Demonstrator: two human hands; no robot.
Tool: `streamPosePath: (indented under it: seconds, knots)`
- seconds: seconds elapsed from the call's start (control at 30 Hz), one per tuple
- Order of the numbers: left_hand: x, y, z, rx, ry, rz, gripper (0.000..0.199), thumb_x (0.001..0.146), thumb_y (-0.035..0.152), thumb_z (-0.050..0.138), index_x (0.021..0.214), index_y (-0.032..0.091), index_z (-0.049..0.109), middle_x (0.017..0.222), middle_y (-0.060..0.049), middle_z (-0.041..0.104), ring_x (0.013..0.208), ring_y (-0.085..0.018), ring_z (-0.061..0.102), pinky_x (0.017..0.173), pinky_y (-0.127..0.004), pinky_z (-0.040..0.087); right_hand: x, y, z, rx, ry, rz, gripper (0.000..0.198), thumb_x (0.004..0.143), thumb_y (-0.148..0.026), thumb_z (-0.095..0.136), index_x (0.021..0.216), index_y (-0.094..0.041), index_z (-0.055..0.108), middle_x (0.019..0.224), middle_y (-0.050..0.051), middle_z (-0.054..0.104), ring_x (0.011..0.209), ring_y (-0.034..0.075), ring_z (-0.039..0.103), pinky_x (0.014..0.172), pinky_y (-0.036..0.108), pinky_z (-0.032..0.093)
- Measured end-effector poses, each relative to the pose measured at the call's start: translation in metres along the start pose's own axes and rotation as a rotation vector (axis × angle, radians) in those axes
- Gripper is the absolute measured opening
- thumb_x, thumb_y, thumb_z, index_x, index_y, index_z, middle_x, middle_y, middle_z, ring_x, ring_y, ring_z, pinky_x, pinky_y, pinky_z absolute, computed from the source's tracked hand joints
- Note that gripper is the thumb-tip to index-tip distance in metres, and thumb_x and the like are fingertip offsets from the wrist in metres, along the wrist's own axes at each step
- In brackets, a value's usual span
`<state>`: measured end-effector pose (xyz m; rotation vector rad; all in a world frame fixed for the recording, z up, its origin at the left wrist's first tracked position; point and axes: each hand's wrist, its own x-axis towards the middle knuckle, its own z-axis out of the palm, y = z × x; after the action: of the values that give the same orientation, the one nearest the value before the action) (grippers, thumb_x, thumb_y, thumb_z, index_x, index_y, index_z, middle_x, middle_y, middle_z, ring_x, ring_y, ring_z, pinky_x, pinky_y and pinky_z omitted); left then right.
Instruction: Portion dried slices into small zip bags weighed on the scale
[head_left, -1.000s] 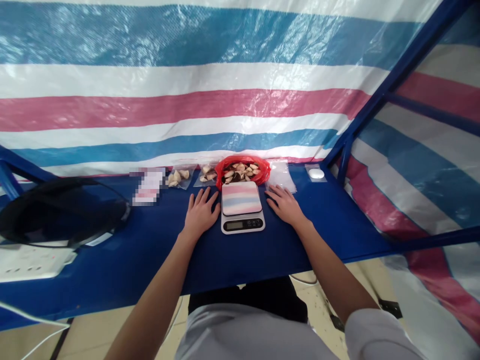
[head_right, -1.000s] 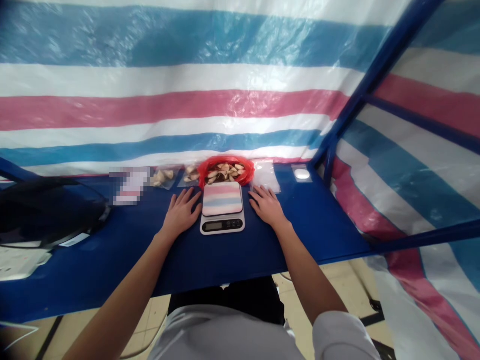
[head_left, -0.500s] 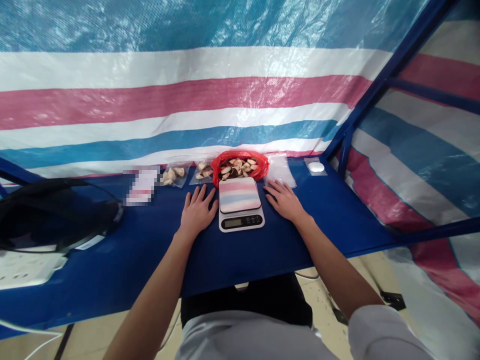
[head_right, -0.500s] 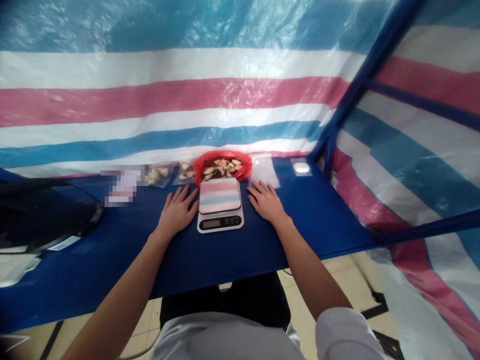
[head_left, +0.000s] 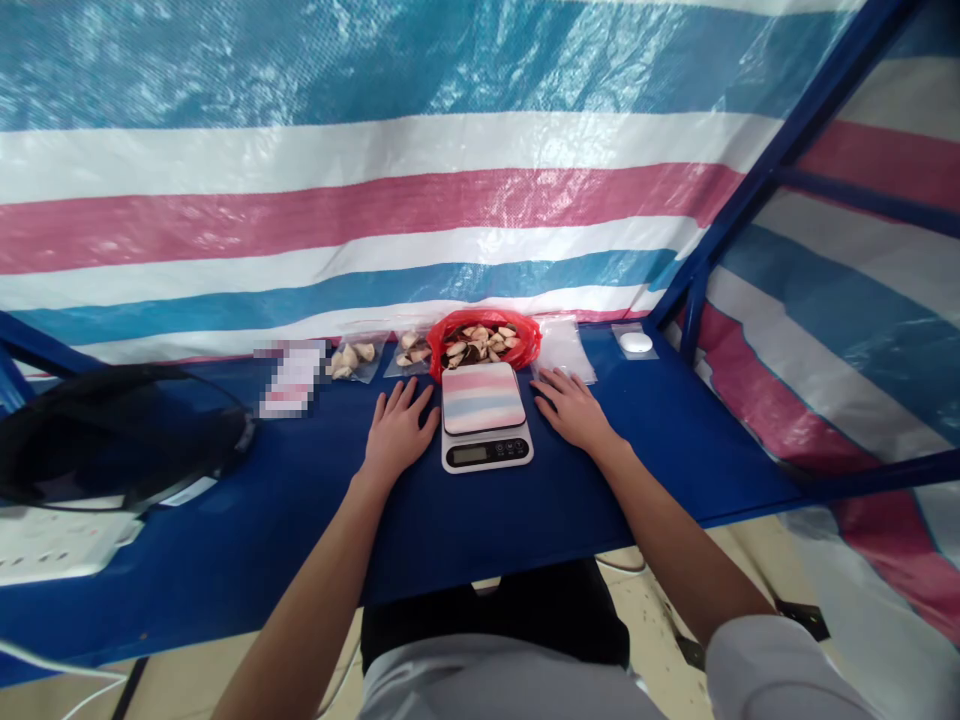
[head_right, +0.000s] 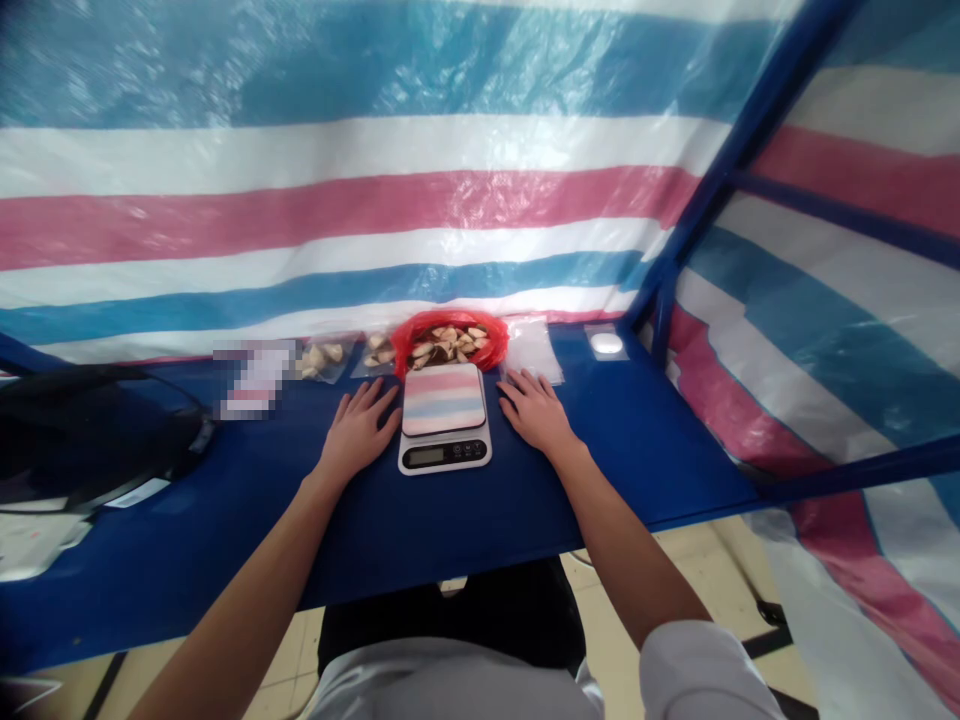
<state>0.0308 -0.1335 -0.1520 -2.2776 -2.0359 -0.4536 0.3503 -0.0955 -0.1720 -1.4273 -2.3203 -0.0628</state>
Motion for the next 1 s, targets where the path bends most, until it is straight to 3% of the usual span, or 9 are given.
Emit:
streamPosePath:
  seconds: [0.23,0.37,0.57,0.77,0.9,1.0]
  knots:
    - [0.007,-0.014,-0.012,-0.171,0.189,-0.002,0.039,0.099,0.038,0.045,0.127,0.022,0.068,0.141,-0.009,0.064,0.135,-0.028,0.056,0.113,-0.045,0.047,0.004,0.002,-0.004,0.052,0.105,-0.012,0.038,0.103,-0.035,0.045,0.132,-0.024,0.067,0.145,0.009,0.061,0.14,0.03,0.053,0.115,0.048,0.047]
    - [0.02,-0.027,-0.027,-0.132,0.223,0.035,0.037,0.098,0.035,0.045,0.122,0.021,0.069,0.134,-0.01,0.067,0.131,-0.028,0.058,0.112,-0.044,0.048,0.01,0.003,-0.007,0.062,0.135,-0.001,0.037,0.102,-0.035,0.045,0.131,-0.024,0.067,0.144,0.009,0.062,0.138,0.03,0.054,0.114,0.047,0.049]
    - [0.054,-0.041,-0.03,-0.019,0.157,0.15,0.042,0.097,0.031,0.042,0.129,0.016,0.065,0.137,-0.015,0.064,0.131,-0.03,0.057,0.116,-0.046,0.043,0.018,0.007,-0.003,0.008,0.099,0.015,0.037,0.101,-0.035,0.049,0.132,-0.022,0.066,0.143,0.01,0.063,0.137,0.032,0.055,0.112,0.048,0.049]
    - [0.083,-0.043,-0.022,0.048,0.037,0.269,0.047,0.092,0.027,0.048,0.137,0.017,0.059,0.156,-0.014,0.047,0.147,-0.034,0.04,0.122,-0.052,0.033,0.017,0.009,0.007,0.016,0.069,-0.001,0.036,0.103,-0.034,0.046,0.129,-0.023,0.068,0.142,0.009,0.064,0.136,0.03,0.057,0.117,0.051,0.044]
    - [0.094,-0.047,-0.02,0.039,-0.009,0.331,0.046,0.092,0.024,0.05,0.137,0.021,0.059,0.153,-0.011,0.051,0.149,-0.034,0.036,0.124,-0.053,0.03,0.016,0.008,0.007,0.022,0.052,0.011,0.037,0.104,-0.034,0.044,0.13,-0.023,0.068,0.144,0.008,0.062,0.138,0.029,0.055,0.119,0.051,0.041]
    - [0.099,-0.048,-0.021,0.036,-0.006,0.343,0.045,0.092,0.02,0.05,0.136,0.022,0.06,0.148,-0.012,0.054,0.144,-0.034,0.042,0.12,-0.052,0.037,0.017,0.008,0.004,0.04,0.03,0.013,0.037,0.103,-0.034,0.045,0.131,-0.023,0.068,0.145,0.008,0.062,0.138,0.029,0.054,0.12,0.051,0.04]
